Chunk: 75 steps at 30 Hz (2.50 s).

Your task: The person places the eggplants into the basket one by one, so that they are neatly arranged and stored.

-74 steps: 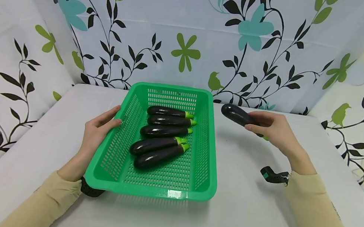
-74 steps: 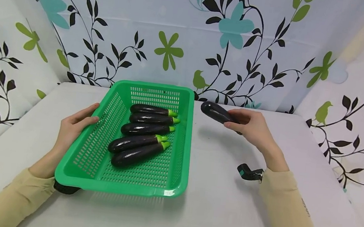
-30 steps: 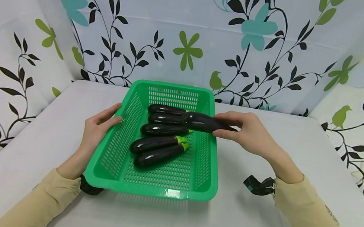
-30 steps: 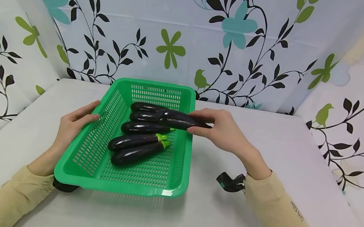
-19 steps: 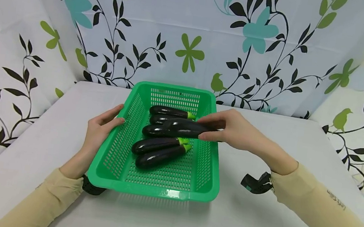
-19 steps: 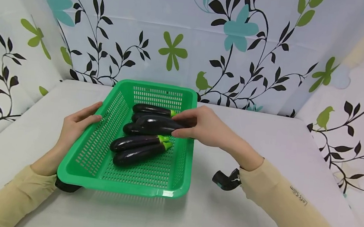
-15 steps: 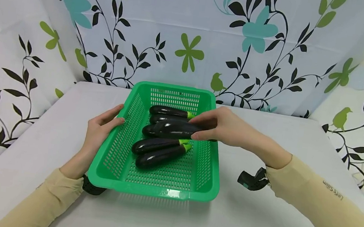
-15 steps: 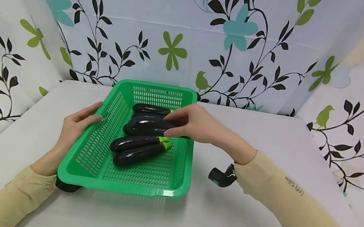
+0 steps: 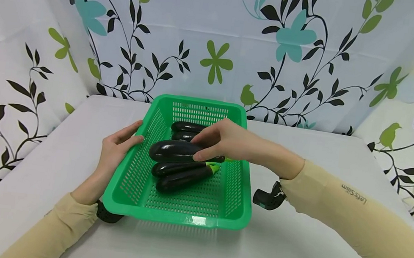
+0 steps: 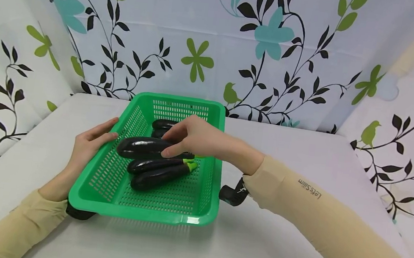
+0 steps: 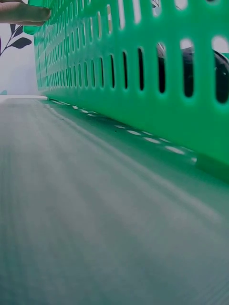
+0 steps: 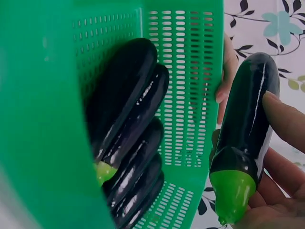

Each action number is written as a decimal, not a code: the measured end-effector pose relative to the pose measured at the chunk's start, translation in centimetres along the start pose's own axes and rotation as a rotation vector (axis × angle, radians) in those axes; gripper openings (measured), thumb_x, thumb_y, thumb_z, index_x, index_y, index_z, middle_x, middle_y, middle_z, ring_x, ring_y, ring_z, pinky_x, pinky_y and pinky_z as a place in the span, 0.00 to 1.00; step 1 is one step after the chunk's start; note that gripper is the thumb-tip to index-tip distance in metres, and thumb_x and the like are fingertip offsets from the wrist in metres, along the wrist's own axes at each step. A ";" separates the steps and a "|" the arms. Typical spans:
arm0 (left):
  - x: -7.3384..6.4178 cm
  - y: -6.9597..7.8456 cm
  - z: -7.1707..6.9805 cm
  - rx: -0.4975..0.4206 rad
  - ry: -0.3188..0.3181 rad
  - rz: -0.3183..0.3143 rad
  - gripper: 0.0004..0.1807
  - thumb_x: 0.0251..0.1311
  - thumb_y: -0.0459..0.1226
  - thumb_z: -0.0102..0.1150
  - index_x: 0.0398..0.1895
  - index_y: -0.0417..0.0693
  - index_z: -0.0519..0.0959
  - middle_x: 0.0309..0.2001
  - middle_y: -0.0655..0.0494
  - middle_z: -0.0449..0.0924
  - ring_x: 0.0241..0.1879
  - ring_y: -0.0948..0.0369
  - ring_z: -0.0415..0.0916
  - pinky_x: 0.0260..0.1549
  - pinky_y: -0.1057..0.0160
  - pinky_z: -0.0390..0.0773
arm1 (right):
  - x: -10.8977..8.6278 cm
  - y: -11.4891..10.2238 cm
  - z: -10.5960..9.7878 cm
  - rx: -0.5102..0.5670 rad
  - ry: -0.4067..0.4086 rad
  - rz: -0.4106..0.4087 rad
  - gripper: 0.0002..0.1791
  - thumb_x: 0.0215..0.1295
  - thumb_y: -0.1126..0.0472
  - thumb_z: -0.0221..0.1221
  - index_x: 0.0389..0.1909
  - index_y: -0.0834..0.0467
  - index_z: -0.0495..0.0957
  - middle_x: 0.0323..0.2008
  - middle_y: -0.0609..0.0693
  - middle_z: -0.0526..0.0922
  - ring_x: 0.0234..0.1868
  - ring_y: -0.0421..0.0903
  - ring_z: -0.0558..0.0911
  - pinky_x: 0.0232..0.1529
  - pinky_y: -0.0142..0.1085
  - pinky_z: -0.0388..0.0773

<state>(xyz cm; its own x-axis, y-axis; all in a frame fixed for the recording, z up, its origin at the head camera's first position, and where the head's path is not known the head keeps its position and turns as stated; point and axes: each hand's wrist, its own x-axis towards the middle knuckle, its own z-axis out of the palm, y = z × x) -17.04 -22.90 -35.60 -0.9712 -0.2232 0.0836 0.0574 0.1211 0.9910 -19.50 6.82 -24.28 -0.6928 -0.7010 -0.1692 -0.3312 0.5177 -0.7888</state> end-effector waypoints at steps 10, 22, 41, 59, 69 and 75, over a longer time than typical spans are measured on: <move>0.0 -0.1 -0.1 0.018 0.012 0.020 0.27 0.67 0.40 0.63 0.68 0.48 0.74 0.66 0.58 0.74 0.71 0.63 0.65 0.54 0.81 0.70 | 3.1 -0.9 1.4 0.045 -0.013 0.018 0.20 0.60 0.59 0.71 0.54 0.55 0.85 0.44 0.46 0.88 0.48 0.43 0.84 0.53 0.38 0.80; -0.2 0.0 0.2 0.037 -0.004 -0.009 0.28 0.66 0.42 0.64 0.69 0.50 0.74 0.66 0.60 0.75 0.68 0.64 0.69 0.47 0.80 0.75 | 4.3 0.4 2.6 -0.017 -0.106 0.131 0.21 0.57 0.60 0.73 0.52 0.58 0.84 0.53 0.47 0.83 0.55 0.45 0.77 0.54 0.39 0.78; -0.3 0.0 0.0 0.028 -0.011 -0.002 0.27 0.67 0.42 0.63 0.69 0.52 0.74 0.68 0.59 0.73 0.68 0.64 0.69 0.47 0.79 0.75 | 4.0 0.7 4.3 -0.106 -0.301 0.173 0.17 0.55 0.55 0.74 0.46 0.54 0.87 0.45 0.42 0.86 0.54 0.41 0.78 0.54 0.38 0.79; -0.9 -0.5 0.0 0.036 -0.013 -0.025 0.27 0.68 0.42 0.61 0.70 0.52 0.73 0.69 0.52 0.72 0.60 0.70 0.76 0.45 0.77 0.78 | 4.0 2.5 6.6 -0.178 -0.386 0.192 0.07 0.55 0.58 0.74 0.33 0.55 0.89 0.37 0.43 0.88 0.42 0.41 0.85 0.46 0.40 0.84; -1.2 -1.0 0.4 0.022 -0.020 -0.011 0.27 0.68 0.40 0.61 0.69 0.51 0.73 0.68 0.50 0.73 0.48 0.79 0.78 0.43 0.75 0.80 | 1.8 -0.4 4.9 -0.396 -0.334 0.086 0.06 0.64 0.53 0.68 0.31 0.50 0.89 0.30 0.45 0.88 0.33 0.40 0.84 0.34 0.33 0.80; -0.7 -0.6 0.1 0.032 -0.019 0.002 0.27 0.67 0.41 0.62 0.69 0.52 0.73 0.68 0.50 0.73 0.50 0.77 0.78 0.43 0.75 0.80 | -0.3 -2.0 1.7 -0.397 -0.241 0.004 0.11 0.67 0.53 0.65 0.45 0.54 0.88 0.38 0.42 0.89 0.40 0.35 0.84 0.43 0.33 0.82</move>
<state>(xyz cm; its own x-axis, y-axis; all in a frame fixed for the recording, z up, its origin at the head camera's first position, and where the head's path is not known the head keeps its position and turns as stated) -16.41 -22.75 -36.30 -0.9753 -0.2047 0.0833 0.0523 0.1525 0.9869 -17.51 5.19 -23.68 -0.5418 -0.7681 -0.3413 -0.5809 0.6357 -0.5084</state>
